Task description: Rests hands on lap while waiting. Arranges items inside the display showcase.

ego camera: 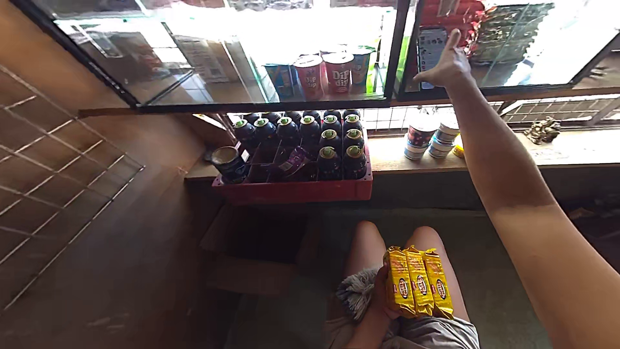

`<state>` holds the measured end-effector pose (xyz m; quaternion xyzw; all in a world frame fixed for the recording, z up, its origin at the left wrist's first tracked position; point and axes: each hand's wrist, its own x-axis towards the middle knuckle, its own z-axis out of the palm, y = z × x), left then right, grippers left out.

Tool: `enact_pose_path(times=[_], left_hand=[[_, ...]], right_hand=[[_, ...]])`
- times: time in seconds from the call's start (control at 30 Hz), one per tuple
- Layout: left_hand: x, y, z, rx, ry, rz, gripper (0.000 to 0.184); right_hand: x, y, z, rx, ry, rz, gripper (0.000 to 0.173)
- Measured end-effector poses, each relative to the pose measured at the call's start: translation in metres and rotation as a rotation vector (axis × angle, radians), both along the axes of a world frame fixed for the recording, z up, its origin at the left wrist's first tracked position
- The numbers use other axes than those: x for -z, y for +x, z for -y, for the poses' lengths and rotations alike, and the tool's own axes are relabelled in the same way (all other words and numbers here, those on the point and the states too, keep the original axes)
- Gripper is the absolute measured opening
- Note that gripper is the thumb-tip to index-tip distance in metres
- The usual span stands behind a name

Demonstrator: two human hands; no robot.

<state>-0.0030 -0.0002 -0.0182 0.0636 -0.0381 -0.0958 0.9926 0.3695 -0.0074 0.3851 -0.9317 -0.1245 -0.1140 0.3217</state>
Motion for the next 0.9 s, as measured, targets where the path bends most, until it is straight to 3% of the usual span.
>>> enact_pose_path(times=[0.37,0.9], left_hand=[[0.003,0.0,-0.002,0.03,-0.019,0.033,0.054],[0.006,0.002,0.0,0.017,0.015,-0.007,0.057]], right_hand=[[0.014,0.015,-0.035,-0.026,0.281,0.263,0.131],[0.016,0.039,-0.063,0.052,0.256,0.273,0.128]])
